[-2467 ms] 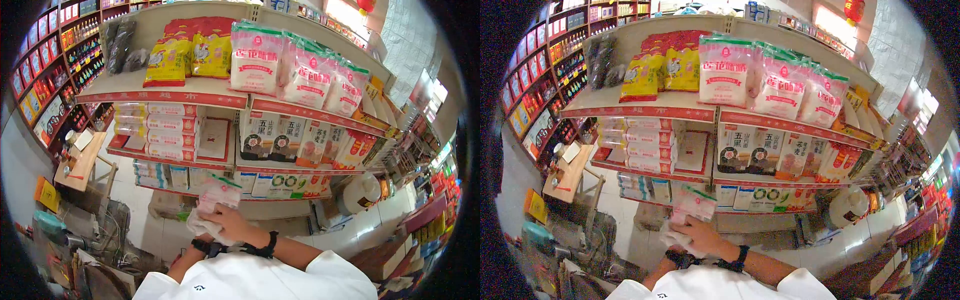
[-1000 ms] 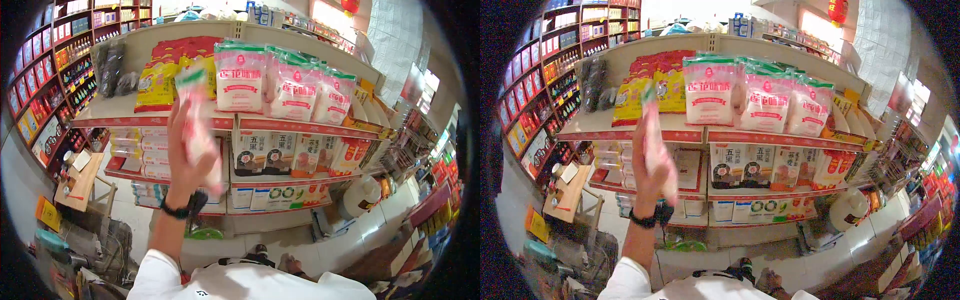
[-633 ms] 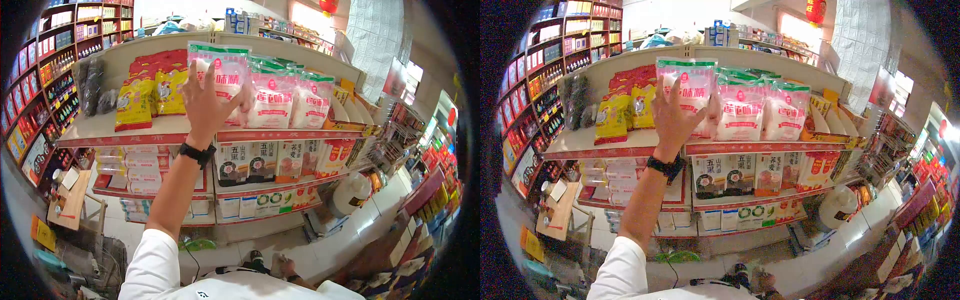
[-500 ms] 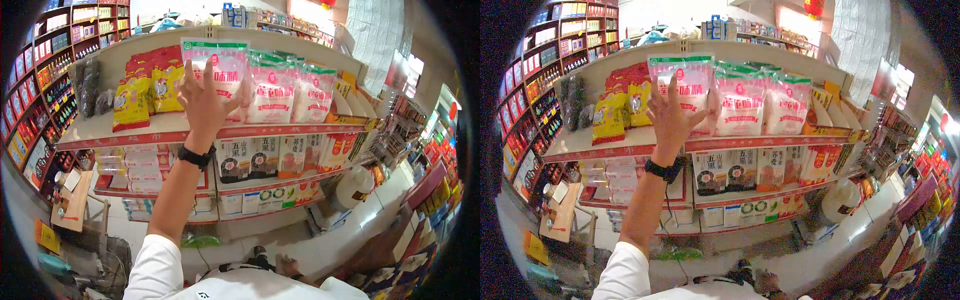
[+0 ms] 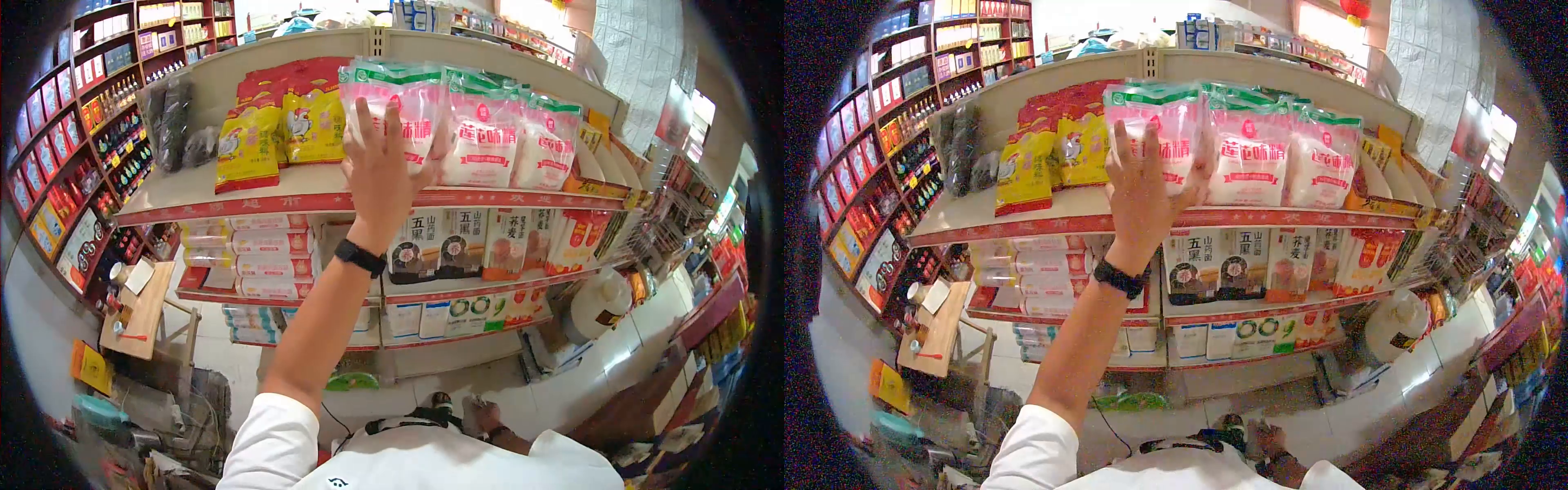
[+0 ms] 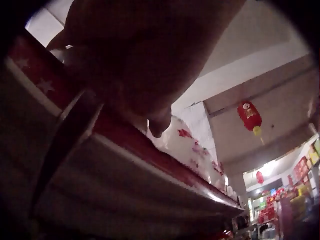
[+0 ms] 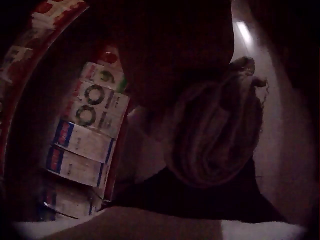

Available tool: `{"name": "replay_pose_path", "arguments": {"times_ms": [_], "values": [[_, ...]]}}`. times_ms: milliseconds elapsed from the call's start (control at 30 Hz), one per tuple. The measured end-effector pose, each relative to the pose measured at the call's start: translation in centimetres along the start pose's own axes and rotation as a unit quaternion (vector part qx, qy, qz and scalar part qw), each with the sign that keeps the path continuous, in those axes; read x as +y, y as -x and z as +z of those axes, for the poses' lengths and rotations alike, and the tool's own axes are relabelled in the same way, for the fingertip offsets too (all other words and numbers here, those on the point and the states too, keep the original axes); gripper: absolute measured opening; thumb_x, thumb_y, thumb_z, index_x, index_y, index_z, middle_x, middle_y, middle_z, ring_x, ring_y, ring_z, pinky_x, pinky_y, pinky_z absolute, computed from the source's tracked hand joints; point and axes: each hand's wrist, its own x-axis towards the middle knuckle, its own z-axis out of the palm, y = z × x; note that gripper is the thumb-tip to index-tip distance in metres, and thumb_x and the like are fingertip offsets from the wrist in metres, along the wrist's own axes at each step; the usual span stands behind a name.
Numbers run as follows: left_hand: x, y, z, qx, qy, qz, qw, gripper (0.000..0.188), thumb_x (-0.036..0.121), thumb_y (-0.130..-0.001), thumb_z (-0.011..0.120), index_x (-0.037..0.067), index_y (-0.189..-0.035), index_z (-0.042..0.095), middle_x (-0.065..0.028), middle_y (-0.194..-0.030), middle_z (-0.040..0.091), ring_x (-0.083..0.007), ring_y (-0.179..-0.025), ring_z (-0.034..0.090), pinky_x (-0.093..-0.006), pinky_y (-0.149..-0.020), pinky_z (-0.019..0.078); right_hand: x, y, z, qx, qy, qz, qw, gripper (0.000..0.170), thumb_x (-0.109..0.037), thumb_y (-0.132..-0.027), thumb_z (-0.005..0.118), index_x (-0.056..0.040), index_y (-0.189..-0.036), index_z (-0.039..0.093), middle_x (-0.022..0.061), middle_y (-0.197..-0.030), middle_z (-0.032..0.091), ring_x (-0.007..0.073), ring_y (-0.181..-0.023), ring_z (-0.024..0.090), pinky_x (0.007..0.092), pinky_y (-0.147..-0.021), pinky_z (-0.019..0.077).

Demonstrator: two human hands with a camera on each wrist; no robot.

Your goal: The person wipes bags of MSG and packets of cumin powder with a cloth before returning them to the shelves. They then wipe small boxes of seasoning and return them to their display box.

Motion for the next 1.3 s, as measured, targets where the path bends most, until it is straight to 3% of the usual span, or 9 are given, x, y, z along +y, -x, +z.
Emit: {"name": "replay_pose_path", "arguments": {"times_ms": [67,200,367,533,667,800,1000,1133,1300], "values": [[0.0,0.1,-0.4,-0.02,0.001,-0.003,1.0,0.108,0.051,-0.071,0.084,0.016,-0.159,0.033,-0.021,-0.169,0.014,-0.0525,-0.141,0.031,-0.0697,-0.097,0.0437,-0.6,-2.1,0.5,-0.098,-0.307,0.215,0.922,0.046,-0.049,-0.082,0.075,-0.0057,-0.098,0.076,0.0205,-0.089,0.075,0.0381,-0.083,0.073,0.048,-0.074,0.0566],[0.9,0.0,-2.4,-0.1,0.005,-0.041,0.994,0.104,0.053,-0.074,0.084,0.016,-0.158,0.035,-0.0215,-0.169,0.009,-0.0534,-0.15,0.014,-0.0761,-0.107,0.0289,-3.4,-3.9,-0.1,0.024,-0.104,-0.043,0.993,0.049,-0.05,-0.082,0.074,-0.0058,-0.103,0.076,0.0174,-0.083,0.075,0.034,-0.076,0.072,0.0468,-0.07,0.0563],[0.1,-0.2,-3.8,-0.063,0.036,-0.001,0.997,0.086,0.039,-0.082,0.078,0.018,-0.155,0.039,-0.0219,-0.167,0.01,-0.0511,-0.152,0.009,-0.076,-0.112,0.0206,-5.5,-3.6,-1.2,-0.072,-0.276,0.247,0.926,0.055,-0.054,-0.083,0.073,-0.0041,-0.105,0.075,0.0152,-0.082,0.075,0.0331,-0.072,0.071,0.0457,-0.069,0.057],[-1.5,-2.5,-5.0,0.028,0.119,0.104,0.987,0.06,0.025,-0.088,0.069,0.014,-0.144,0.052,-0.0213,-0.163,0.027,-0.0491,-0.15,0.019,-0.0677,-0.118,0.0203,-4.7,1.2,-3.6,-0.046,-0.154,0.198,0.967,0.054,-0.056,-0.082,0.074,-0.0039,-0.097,0.076,0.0177,-0.084,0.076,0.0357,-0.074,0.073,0.0468,-0.07,0.0577],[-1.0,-3.7,-4.0,-0.036,0.106,0.203,0.973,0.055,0.038,-0.093,0.062,0.018,-0.144,0.055,-0.0159,-0.158,0.041,-0.0464,-0.148,0.029,-0.0637,-0.121,0.0176,-3.2,4.6,-4.6,-0.001,-0.057,0.136,0.989,0.055,-0.057,-0.08,0.075,-0.0037,-0.092,0.075,0.0179,-0.088,0.076,0.037,-0.083,0.074,0.0478,-0.074,0.0576],[-0.8,-4.6,-1.3,0.013,-0.041,0.206,0.978,0.066,0.062,-0.093,0.057,0.03,-0.15,0.052,-0.0135,-0.157,0.044,-0.046,-0.148,0.03,-0.0702,-0.119,0.0131,2.0,3.5,-1.7,-0.061,-0.102,0.36,0.925,0.042,-0.045,-0.081,0.078,-0.0045,-0.092,0.075,0.0184,-0.093,0.076,0.0384,-0.092,0.073,0.0458,-0.078,0.0568],[-1.2,-5.4,0.7,-0.014,-0.074,0.209,0.975,0.075,0.073,-0.087,0.058,0.033,-0.15,0.051,-0.0095,-0.154,0.049,-0.0449,-0.146,0.033,-0.071,-0.118,0.0118,-3.3,4.2,-6.6,-0.053,-0.372,0.294,0.879,0.052,-0.055,-0.098,0.055,-0.006,-0.103,0.071,0.0034,-0.08,0.07,0.023,-0.064,0.063,0.0404,-0.057,0.0504],[-1.6,-5.7,1.0,-0.026,-0.06,0.214,0.975,0.074,0.074,-0.086,0.059,0.031,-0.146,0.055,-0.0093,-0.15,0.053,-0.043,-0.145,0.036,-0.0711,-0.117,0.0142,7.5,0.8,6.5,-0.08,-0.217,0.264,0.936,0.03,-0.03,-0.087,0.075,-0.0057,-0.104,0.076,0.0134,-0.097,0.078,0.0226,-0.087,0.073,0.0395,-0.078,0.0569],[-1.6,-5.7,0.9,-0.02,-0.062,0.207,0.976,0.077,0.073,-0.086,0.06,0.027,-0.147,0.053,-0.0105,-0.151,0.052,-0.042,-0.146,0.036,-0.0708,-0.118,0.0135,-1.3,-3.0,-0.8,-0.058,-0.19,0.17,0.965,0.036,-0.037,-0.086,0.074,-0.0072,-0.107,0.075,0.0125,-0.097,0.078,0.0244,-0.087,0.075,0.0397,-0.079,0.0573]]}}
